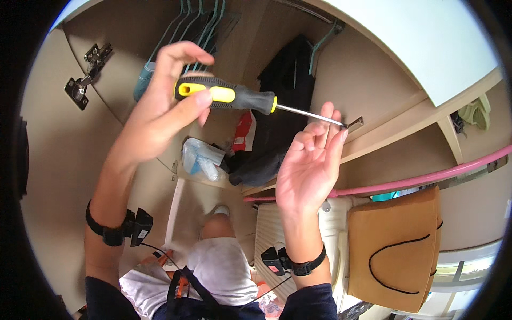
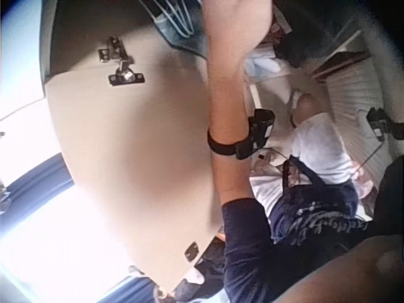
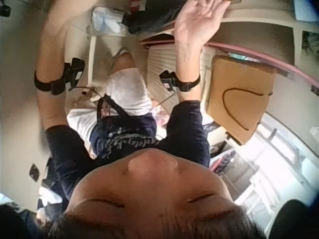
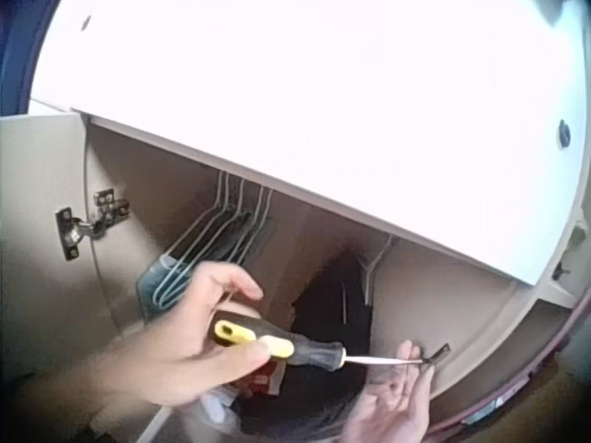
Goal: The person uses a screwdriver to remove a screw from a cabinet door, then detaches the door from the cabinet. They continue to unscrew and remove the door handle, holding the detached parts in hand.
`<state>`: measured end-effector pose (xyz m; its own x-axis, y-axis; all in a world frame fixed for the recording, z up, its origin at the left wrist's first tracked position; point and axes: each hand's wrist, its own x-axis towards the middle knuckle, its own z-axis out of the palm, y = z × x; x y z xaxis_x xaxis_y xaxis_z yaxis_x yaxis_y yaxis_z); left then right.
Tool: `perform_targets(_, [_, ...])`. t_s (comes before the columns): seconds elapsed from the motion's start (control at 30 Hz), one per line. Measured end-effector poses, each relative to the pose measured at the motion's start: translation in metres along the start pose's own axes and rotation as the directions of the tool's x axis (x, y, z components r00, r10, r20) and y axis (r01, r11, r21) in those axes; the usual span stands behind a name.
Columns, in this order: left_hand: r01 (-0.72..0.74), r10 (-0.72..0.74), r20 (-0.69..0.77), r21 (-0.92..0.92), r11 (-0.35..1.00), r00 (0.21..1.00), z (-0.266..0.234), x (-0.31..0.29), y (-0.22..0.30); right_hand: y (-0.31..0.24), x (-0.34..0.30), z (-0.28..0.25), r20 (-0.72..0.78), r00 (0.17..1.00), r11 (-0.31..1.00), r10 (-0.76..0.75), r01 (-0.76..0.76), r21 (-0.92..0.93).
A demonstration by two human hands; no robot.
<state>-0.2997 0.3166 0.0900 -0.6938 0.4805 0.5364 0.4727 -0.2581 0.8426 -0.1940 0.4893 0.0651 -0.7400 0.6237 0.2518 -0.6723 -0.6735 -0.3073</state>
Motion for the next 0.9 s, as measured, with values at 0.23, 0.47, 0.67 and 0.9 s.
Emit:
perform_targets(0.23, [0.324, -0.328, 0.061, 0.061, 0.944, 0.943, -0.001, 0.013, 0.008, -0.007, 0.006, 0.008, -0.049, 0.989, 0.818, 0.141, -0.089, 0.568])
perform_targets(0.47, [0.069, -0.060, 0.075, -0.129, 0.989, 0.995, 0.000, 0.008, -0.001, -0.005, 0.010, 0.008, -0.045, 0.992, 0.749, 0.118, -0.059, 0.660])
perform_targets(0.67, [0.230, -0.227, 0.083, -0.028, 0.973, 0.970, -0.001, 0.009, 0.004, 0.000, 0.008, 0.010, -0.111, 0.993, 0.781, 0.039, 0.039, 0.624])
perform_targets(0.9, [0.184, -0.187, -0.045, -0.066, 0.981, 0.981, 0.006, 0.008, 0.014, 0.005, 0.007, 0.014, -0.158, 0.987, 0.841, -0.015, 0.098, 0.531])
